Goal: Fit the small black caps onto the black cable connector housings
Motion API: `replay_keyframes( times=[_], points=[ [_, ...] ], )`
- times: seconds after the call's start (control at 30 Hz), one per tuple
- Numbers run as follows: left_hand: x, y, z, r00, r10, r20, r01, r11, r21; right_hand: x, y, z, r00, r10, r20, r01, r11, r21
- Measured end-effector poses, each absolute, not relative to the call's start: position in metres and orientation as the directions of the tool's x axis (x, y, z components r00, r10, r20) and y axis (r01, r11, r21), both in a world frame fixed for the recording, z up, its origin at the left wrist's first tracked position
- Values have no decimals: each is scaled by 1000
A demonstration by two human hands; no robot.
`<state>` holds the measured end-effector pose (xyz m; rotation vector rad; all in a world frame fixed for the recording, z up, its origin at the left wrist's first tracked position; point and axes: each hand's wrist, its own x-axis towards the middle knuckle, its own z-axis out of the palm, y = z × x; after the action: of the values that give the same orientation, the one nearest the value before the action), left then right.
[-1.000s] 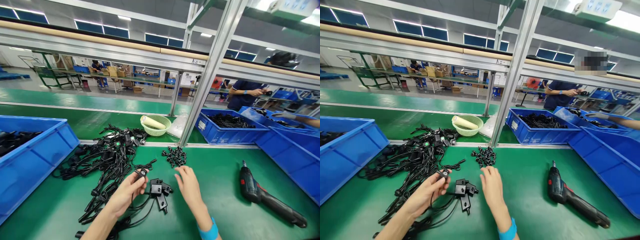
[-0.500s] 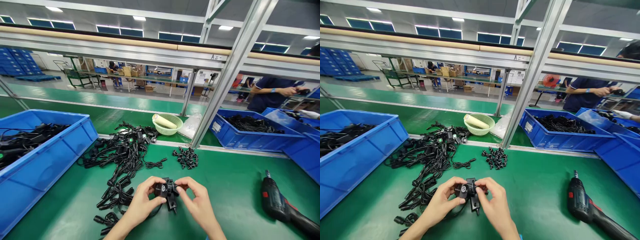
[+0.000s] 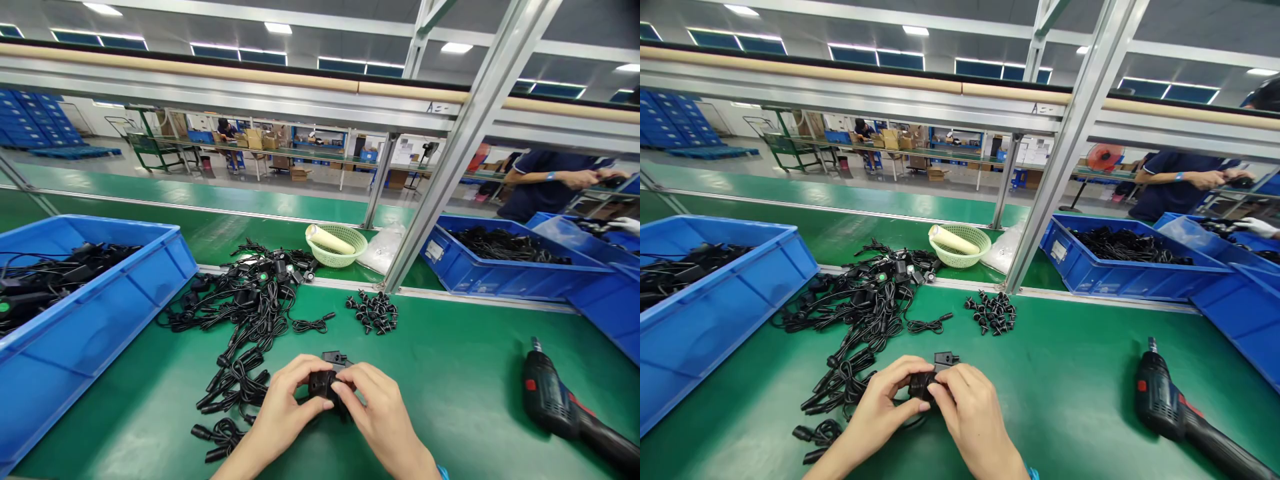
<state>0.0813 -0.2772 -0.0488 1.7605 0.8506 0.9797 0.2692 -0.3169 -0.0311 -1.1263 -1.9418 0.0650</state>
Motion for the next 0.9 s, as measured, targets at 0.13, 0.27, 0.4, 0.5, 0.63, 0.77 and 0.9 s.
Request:
replay_keyframes(
  times=[0.13,0.27,0.4,0.5,0.63,0.77,0.9],
  points=[
    [81,-278,-46,444,841,309,216,-435,874,266,-315,-33,-207,702,681,806,517,-288],
    [78,-277,-41,471,812,346,272,-506,818,262,-315,-39,-195,759,621,765,514,-389],
    [77,-270,-39,541,756,368,346,-599,722,266,-302,-43,-216,737,640,811,501,-303],
    [80,-255,-40,533,791,301,497,-580,645,284,-281,-41,-196,868,456,906,338,-254],
    [90,-231,-49,431,890,151,687,-432,584,317,-250,-41,6,987,163,996,8,-84],
    [98,-230,-54,509,860,38,666,-421,616,333,-233,-59,75,991,110,997,-73,-24],
    [96,-244,-48,637,766,-86,622,-444,645,337,-230,-77,72,994,82,997,-71,-15]
  ],
)
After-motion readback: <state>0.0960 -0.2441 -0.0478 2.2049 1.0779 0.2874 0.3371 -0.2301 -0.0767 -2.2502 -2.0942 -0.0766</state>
